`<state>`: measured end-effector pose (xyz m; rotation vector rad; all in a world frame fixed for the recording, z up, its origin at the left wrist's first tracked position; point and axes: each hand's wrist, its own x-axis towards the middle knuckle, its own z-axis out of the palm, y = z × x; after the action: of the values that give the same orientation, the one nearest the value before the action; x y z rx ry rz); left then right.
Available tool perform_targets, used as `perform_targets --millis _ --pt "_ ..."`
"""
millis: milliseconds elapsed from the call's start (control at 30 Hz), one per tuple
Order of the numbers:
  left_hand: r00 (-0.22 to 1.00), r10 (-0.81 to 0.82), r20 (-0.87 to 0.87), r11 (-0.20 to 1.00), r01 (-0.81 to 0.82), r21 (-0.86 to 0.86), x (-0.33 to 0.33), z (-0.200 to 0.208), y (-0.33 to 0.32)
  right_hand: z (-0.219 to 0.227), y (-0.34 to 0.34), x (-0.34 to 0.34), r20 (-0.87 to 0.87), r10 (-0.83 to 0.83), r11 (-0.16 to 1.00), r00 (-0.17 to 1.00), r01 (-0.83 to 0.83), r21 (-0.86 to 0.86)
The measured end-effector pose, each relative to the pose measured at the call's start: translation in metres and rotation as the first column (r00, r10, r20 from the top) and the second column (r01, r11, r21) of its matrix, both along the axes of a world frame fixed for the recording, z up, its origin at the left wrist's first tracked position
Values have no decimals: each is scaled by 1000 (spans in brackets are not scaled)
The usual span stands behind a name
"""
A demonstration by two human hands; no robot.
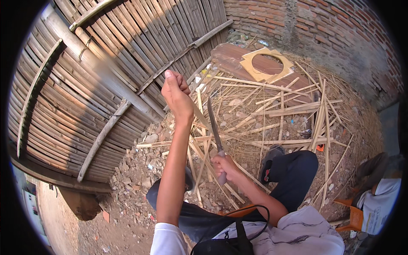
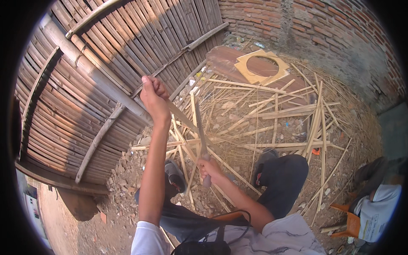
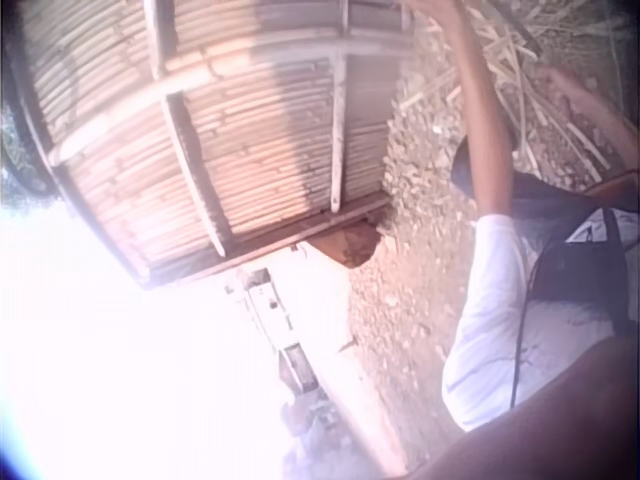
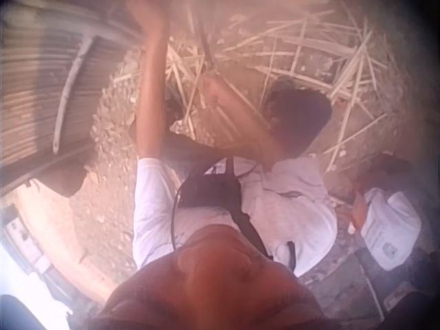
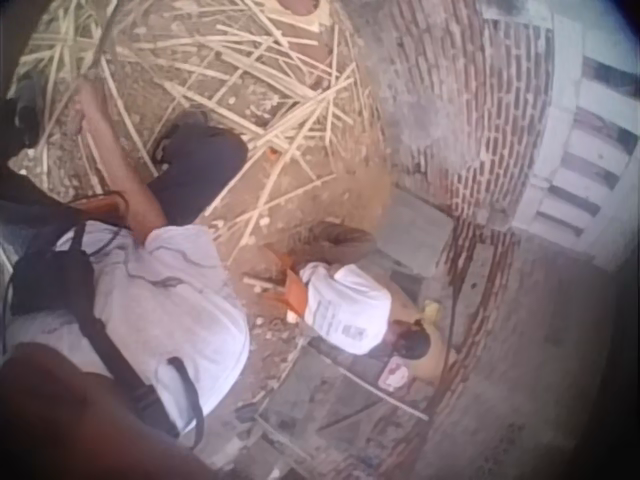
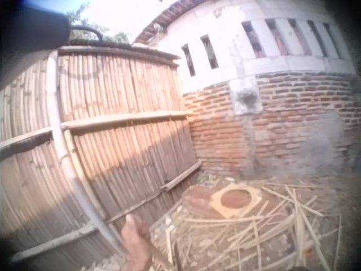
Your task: The person sits on the ground and uses a large knife to shave thin strips from a wooden stick. They hold the stick with one hand and repeatedly scrape the blade along its length to remove wood shavings.
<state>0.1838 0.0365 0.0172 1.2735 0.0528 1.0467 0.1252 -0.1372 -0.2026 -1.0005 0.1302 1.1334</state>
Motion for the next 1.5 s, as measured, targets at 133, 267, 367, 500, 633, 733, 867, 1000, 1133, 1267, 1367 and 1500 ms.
perform_targets --millis 133,267,367,500,633,733,867,1000,1133,1267,1367,1500 --pt "994 111 -9 993 -111 34 0 -1 -3 -3 -9 4 54 -146 986 988 141 84" --pt "972 218 -93 975 -212 69 4 2 -10 -3 1 -10 199 -272 958 942 246 145" --pt "949 295 -115 951 -280 132 13 3 -23 -1 -2 -8 28 -56 997 998 54 60" --pt "877 467 -113 872 -435 226 14 -2 -6 12 -1 -3 122 -63 997 990 57 57" --pt "902 416 -111 901 -394 180 12 -2 -6 21 3 -6 301 -195 980 933 175 92" --pt "896 425 -128 897 -397 195 11 1 -14 1 7 -5 243 -117 993 963 113 31" --pt "926 367 -84 927 -357 115 6 -3 -8 2 -1 5 98 -1 1000 995 1 1" --pt "944 313 -102 949 -306 82 2 -2 -2 15 3 7 340 -166 986 926 150 74" --pt "942 320 -102 939 -302 163 6 -5 -8 -8 10 4 341 -27 998 940 42 -36" --pt "970 227 -90 972 -220 79 -2 -8 7 11 3 4 218 -9 999 976 20 -50" --pt "968 238 -78 970 -232 77 -2 -6 7 11 8 5 282 -128 992 951 120 45" --pt "968 238 -76 965 -226 136 6 -6 -8 -12 15 7 311 -4 999 950 14 -32"
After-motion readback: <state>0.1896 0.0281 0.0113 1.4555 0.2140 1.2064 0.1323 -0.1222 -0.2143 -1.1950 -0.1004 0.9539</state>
